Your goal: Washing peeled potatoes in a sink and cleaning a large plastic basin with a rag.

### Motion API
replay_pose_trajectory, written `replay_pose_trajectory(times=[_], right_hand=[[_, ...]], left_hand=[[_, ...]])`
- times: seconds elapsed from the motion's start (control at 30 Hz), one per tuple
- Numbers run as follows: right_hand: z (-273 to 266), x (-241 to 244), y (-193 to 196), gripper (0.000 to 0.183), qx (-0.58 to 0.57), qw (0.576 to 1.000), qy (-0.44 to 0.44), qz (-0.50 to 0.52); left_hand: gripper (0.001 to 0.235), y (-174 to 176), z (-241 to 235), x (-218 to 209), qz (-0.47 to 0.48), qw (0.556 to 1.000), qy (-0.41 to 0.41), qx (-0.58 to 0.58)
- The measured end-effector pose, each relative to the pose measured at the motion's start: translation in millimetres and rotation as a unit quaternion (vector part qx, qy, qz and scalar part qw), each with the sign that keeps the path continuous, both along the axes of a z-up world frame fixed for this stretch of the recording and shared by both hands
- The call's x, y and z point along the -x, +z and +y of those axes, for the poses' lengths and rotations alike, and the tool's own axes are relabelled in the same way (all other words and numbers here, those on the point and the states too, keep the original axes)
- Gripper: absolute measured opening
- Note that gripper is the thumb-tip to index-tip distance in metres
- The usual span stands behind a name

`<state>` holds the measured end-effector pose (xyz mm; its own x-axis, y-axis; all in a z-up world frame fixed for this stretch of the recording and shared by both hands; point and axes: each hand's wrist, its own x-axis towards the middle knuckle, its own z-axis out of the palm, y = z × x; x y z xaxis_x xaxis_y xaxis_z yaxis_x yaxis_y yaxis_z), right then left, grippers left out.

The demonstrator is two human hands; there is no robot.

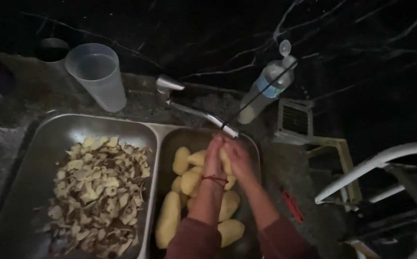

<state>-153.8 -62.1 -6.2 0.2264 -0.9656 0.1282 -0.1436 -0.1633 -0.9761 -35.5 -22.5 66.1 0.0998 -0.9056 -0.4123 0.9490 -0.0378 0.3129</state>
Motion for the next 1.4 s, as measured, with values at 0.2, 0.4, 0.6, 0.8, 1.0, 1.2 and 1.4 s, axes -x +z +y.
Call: replay_pose_trajectory(times=[0.2, 0.4, 0.6, 0.8, 1.0, 1.2, 1.4], right_hand=[[69.4, -33.1, 98.0, 0.031, 0.251, 0.963, -0.056, 0.075], [-11.9, -26.1, 55.5, 0.029, -0.236, 0.967, -0.080, -0.048], [-11.2, -67.6, 98.2, 0.041, -0.145, 0.967, -0.125, 0.167], [31.2, -30.2, 17.2, 0.052, -0.030, 0.996, -0.077, -0.022], [117.9, -26.0, 74.3, 0.063, 0.101, 0.994, -0.023, 0.038], [57.0, -14.4, 41.4, 0.027, 0.047, 0.983, -0.177, -0.006], [23.2, -55.8, 30.5, 0.056, -0.101, 0.971, -0.216, 0.021]], left_hand=[[0.033, -45.0, -22.3, 13.6, 0.038, 0.997, -0.058, 0.018], [0.052, 14.6, 9.9, -15.7, -0.122, 0.961, -0.236, -0.073], [0.062, -39.1, 14.9, -12.2, -0.163, 0.961, -0.224, -0.015], [0.057, -77.7, 6.1, -6.1, -0.176, 0.968, -0.135, 0.116], [0.041, -97.8, -23.0, 10.3, -0.218, 0.971, -0.093, -0.028], [0.044, -51.1, -15.9, 0.9, -0.037, 0.982, -0.070, -0.172], [0.033, -104.6, -12.1, -30.3, -0.543, 0.831, -0.099, -0.066]])
